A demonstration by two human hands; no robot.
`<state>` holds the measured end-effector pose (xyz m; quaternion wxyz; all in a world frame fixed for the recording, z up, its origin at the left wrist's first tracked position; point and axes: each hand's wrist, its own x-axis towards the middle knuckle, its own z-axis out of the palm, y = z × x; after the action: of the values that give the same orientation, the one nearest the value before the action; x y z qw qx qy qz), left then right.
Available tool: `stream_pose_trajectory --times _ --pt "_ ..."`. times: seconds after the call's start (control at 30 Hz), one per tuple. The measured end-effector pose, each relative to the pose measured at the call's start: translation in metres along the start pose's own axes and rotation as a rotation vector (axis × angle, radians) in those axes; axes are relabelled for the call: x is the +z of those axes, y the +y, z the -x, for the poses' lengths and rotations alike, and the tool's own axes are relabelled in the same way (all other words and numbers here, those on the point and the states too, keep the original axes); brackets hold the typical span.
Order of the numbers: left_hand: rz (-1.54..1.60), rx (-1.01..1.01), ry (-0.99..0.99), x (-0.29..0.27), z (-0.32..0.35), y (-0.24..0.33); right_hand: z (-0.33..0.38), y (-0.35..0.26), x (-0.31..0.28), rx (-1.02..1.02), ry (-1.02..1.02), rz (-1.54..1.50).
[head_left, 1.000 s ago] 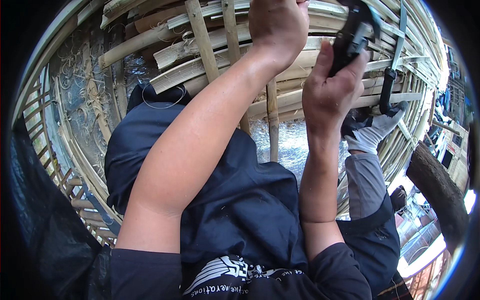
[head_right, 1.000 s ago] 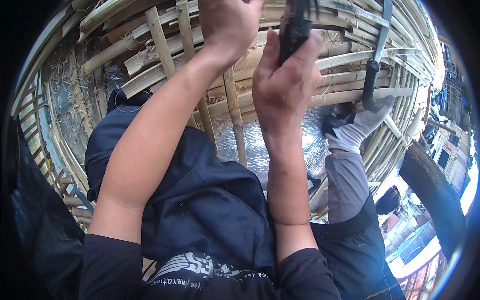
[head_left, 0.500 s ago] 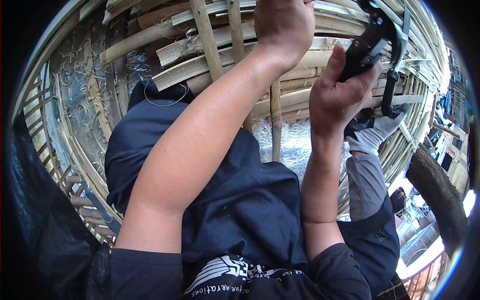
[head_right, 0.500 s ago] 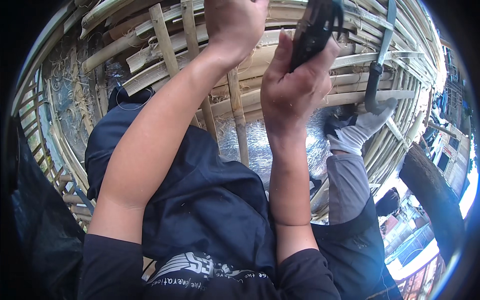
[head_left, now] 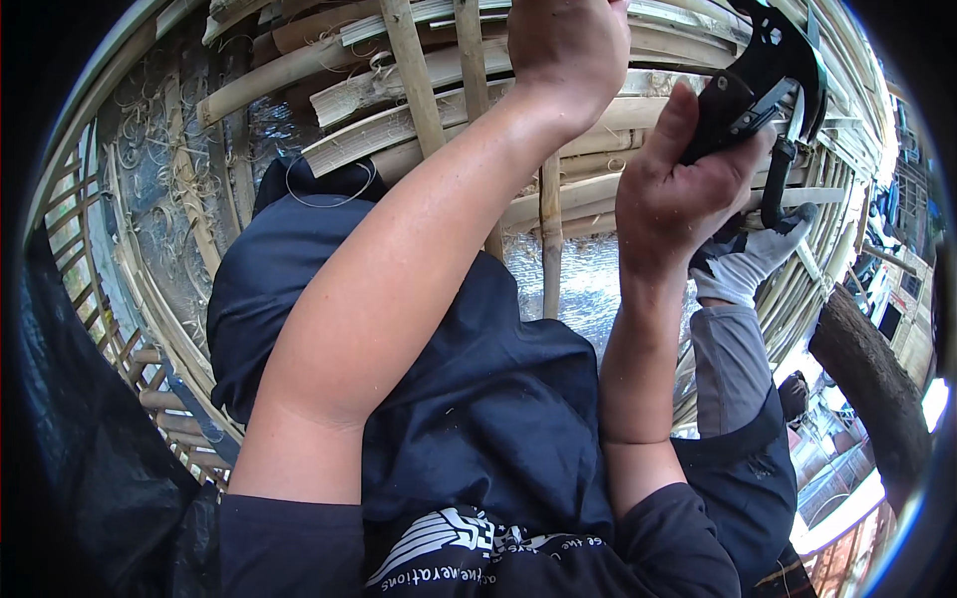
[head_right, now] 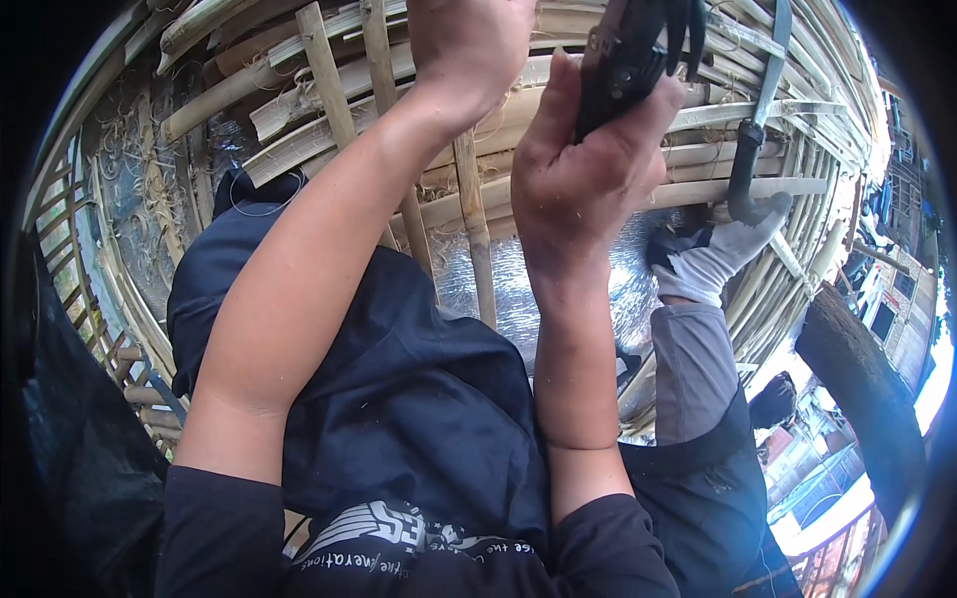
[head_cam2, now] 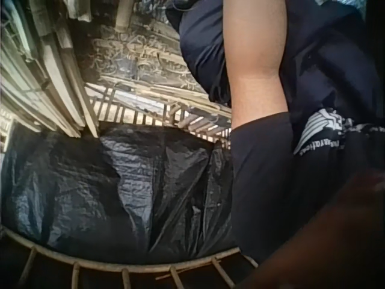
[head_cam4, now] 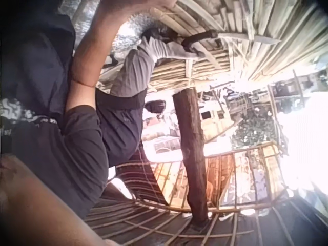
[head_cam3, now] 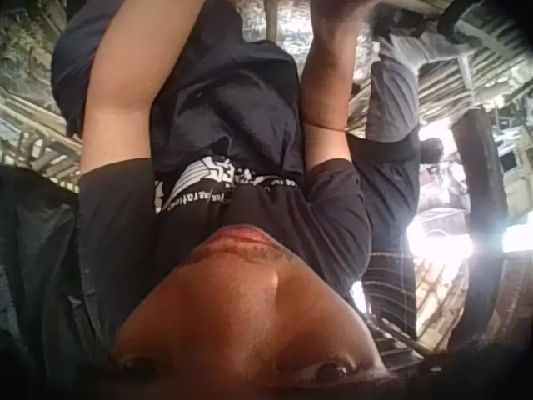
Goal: The person hammers a nail into a bamboo frame using a hammer.
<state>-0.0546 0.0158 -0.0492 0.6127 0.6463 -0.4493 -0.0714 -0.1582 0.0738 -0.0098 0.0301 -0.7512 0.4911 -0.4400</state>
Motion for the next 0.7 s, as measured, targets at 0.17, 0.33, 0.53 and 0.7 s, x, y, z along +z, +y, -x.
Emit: stream_pose_trajectory --times 0.17,0.33,0.53,0.7 --pt "0.018 -0.019 -0.042 0.002 -0.005 0.002 -0.006 -0.002 -0.006 0.079 -0.226 0.099" --pt "0.022 -0.088 -0.097 -0.001 -0.003 0.000 -0.002 0.007 -0.002 0.151 -0.370 0.220" --pt "-0.025 0.054 0.010 0.005 -0.007 -0.001 0.000 0.006 0.002 -0.028 0.061 -0.005" --pt "-0.021 0.014 -0.020 0.003 -0.010 -0.001 0.001 0.002 0.000 0.066 -0.089 0.041"
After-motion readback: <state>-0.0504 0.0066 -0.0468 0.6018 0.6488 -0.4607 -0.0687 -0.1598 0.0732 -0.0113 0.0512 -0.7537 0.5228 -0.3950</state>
